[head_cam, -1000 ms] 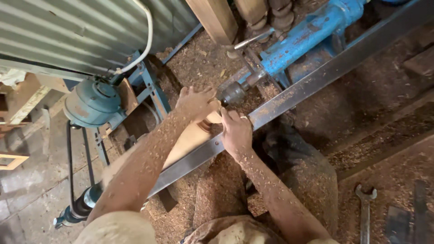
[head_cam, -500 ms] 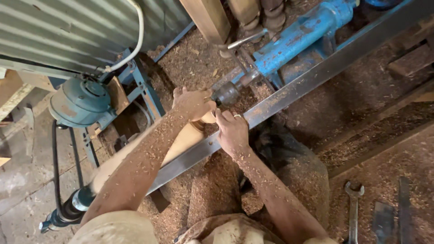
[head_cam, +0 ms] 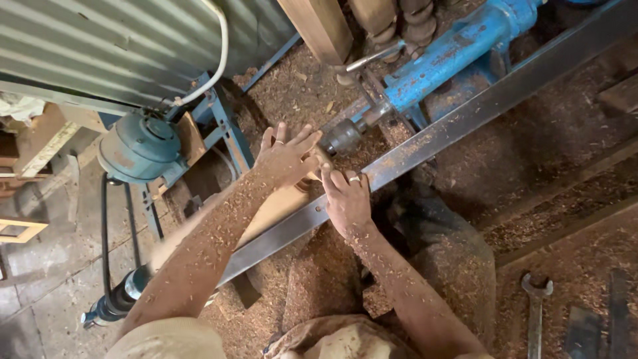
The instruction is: The person shapes a cylindrical wooden piece mounted on a lathe using a chisel and a sanding block. They smooth the surface and refine the contours while the wood spins, producing wood shavings and dust.
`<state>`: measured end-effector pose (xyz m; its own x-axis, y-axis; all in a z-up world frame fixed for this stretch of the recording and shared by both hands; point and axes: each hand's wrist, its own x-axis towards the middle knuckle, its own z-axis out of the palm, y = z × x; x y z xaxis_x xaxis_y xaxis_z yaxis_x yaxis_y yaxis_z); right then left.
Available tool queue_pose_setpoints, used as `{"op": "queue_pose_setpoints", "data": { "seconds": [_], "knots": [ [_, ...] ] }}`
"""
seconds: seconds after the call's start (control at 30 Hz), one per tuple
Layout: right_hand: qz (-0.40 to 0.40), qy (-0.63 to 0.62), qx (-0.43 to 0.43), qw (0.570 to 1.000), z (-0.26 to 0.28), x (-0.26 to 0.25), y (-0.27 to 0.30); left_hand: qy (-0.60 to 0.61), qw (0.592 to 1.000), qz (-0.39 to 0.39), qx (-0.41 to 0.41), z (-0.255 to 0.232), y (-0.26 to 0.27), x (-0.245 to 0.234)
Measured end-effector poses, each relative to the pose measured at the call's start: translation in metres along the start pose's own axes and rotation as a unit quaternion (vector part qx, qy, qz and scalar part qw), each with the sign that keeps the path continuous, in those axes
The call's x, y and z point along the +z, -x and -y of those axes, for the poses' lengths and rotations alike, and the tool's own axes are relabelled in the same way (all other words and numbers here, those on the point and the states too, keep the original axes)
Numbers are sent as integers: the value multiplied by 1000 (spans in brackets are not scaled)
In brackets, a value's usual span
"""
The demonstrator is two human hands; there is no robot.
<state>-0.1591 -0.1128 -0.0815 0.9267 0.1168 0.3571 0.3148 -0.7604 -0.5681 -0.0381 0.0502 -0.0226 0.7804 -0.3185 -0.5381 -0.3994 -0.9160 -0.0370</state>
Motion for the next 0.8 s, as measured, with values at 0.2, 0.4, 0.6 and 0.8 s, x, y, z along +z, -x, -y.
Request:
{"op": "queue_pose_setpoints", "data": {
  "seconds": [0.2,0.4,0.6,0.8],
  "knots": [
    [32,-118,116,986,-7,0,-20,-38,998,52,16,-11,-18,-19],
    [37,-162,81,983,-20,-5,-33,-120,981,150,37,-23,-20,-41],
    [21,-172,70,982,-16,-3,-17,-11,999,42,31,-7,-21,-14],
    [35,-88,12,995,-17,2,-6,-24,996,-45,78,4,-18,21]
  ]
}}
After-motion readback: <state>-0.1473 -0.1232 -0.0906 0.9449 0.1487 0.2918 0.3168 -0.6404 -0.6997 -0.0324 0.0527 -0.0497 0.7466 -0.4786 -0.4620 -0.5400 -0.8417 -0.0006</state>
